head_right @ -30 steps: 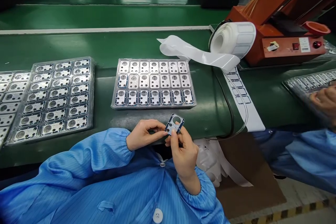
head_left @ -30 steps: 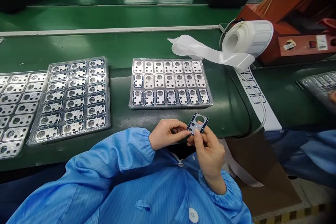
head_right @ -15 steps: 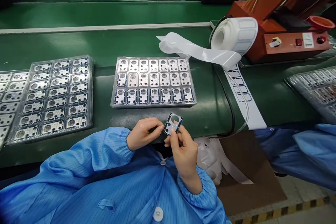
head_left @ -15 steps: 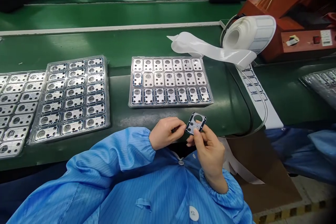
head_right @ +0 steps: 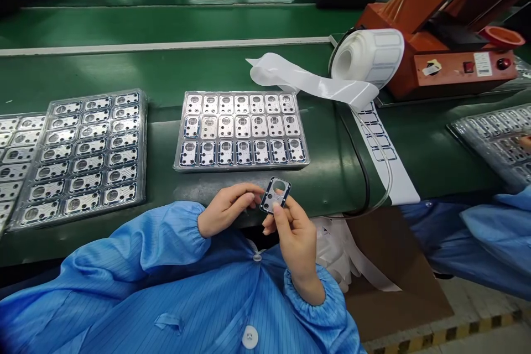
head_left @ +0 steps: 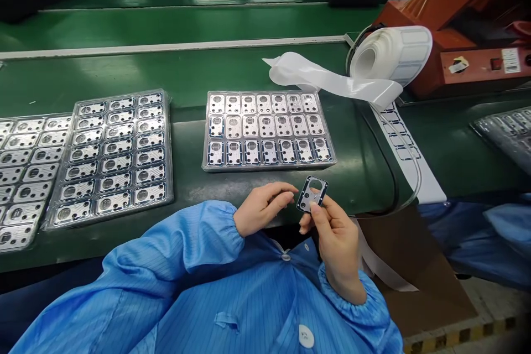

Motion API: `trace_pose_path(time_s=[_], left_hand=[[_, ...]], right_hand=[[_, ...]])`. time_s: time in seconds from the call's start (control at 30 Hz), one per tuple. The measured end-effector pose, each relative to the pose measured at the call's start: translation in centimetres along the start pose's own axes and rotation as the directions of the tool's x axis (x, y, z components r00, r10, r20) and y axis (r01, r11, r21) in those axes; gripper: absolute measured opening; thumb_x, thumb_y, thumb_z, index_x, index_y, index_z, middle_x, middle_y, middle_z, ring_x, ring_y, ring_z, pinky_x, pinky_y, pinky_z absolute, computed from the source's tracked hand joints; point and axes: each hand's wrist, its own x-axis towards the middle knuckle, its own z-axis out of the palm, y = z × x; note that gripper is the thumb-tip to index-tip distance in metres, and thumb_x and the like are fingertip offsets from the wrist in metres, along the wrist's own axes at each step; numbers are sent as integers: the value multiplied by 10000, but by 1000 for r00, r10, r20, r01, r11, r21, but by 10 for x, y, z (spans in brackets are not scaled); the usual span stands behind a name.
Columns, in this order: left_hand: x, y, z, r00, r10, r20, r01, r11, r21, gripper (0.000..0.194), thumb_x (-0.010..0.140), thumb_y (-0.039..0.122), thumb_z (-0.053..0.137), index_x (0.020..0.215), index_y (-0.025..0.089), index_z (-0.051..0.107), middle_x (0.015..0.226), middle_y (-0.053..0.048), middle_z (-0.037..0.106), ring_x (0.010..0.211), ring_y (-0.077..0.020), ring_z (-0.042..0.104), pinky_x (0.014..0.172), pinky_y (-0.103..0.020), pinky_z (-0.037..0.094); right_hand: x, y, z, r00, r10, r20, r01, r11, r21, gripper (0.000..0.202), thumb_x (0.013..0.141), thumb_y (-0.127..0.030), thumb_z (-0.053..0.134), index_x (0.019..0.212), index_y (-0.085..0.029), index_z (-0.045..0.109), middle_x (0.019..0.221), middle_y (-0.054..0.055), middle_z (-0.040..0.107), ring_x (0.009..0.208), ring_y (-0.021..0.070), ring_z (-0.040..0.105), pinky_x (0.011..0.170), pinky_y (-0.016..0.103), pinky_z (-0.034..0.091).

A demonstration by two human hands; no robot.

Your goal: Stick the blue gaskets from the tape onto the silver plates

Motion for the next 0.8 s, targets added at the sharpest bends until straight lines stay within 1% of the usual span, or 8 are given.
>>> trace_pose_path(time_s=[0.13, 0.23, 0.37, 0.43, 0.5, 0.6, 0.7, 0.8], left_hand=[[1, 4, -2, 989, -144, -16, 136, 960, -245, 486, 892, 436, 612, 1258, 117, 583, 965, -76, 686, 802, -131, 623, 760, -253, 515], [4, 4, -1, 976, -211, -47, 186, 930, -318, 464, 850, 508, 646, 1098, 116, 661, 887, -57, 687, 656, -91, 561, 609, -214, 476], [7, 2, -1, 967, -241, -87, 194, 911, -364, 471, 801, 572, 672, 914, 116, 674, 731, -14, 631, 548, -63, 485, 501, -197, 405], [8, 1, -1, 965, -243, -100, 189, 907, -376, 467, 796, 573, 674, 890, 115, 664, 648, 14, 574, 526, -63, 477, 483, -193, 391], [7, 1, -1, 961, -255, -106, 196, 901, -388, 460, 800, 568, 669, 882, 116, 655, 613, 29, 538, 515, -65, 474, 477, -193, 387], [6, 3, -1, 959, -272, -74, 219, 886, -409, 442, 785, 546, 692, 915, 126, 643, 648, 33, 545, 509, -64, 475, 473, -198, 392], [7, 5, -1, 968, -245, -50, 204, 889, -409, 369, 800, 483, 701, 920, 137, 653, 664, 36, 554, 533, -59, 470, 511, -198, 399], [10, 3, -3, 974, -203, -101, 158, 929, -334, 316, 806, 416, 720, 714, 128, 630, 636, 23, 565, 604, -68, 492, 589, -197, 417]], right_hand=[[-1, 0, 3, 983, -26, 181, 48, 992, -119, 401, 931, -443, 595, 1236, -189, 655, 622, -23, 685, 495, 128, 635, 543, 270, 592], [-1, 2, 4, 973, -36, 227, 65, 991, -119, 414, 937, -441, 583, 1263, -193, 642, 633, -19, 698, 495, 131, 645, 557, 277, 604], [0, 5, 4, 982, -36, 186, 52, 995, -83, 396, 932, -461, 589, 1208, -185, 655, 618, -17, 689, 490, 139, 647, 515, 273, 596], [1, 5, 4, 984, -44, 170, 58, 995, -80, 368, 908, -483, 617, 1108, -180, 679, 616, -6, 694, 485, 148, 650, 495, 271, 585], [2, 5, 3, 982, -51, 180, 72, 991, -112, 317, 890, -493, 639, 908, -181, 691, 607, 8, 692, 480, 146, 644, 481, 253, 564], [2, 4, 2, 975, -59, 215, 103, 974, -201, 384, 902, -493, 621, 668, -188, 621, 555, 9, 650, 473, 126, 611, 467, 216, 508], [1, 5, 1, 967, -55, 250, 122, 957, -262, 418, 912, -508, 603, 638, -192, 603, 510, -5, 599, 466, 116, 565, 464, 207, 453], [0, 7, 1, 959, -46, 281, 125, 954, -272, 443, 912, -530, 595, 623, -193, 588, 497, -12, 572, 461, 111, 532, 468, 209, 425]])
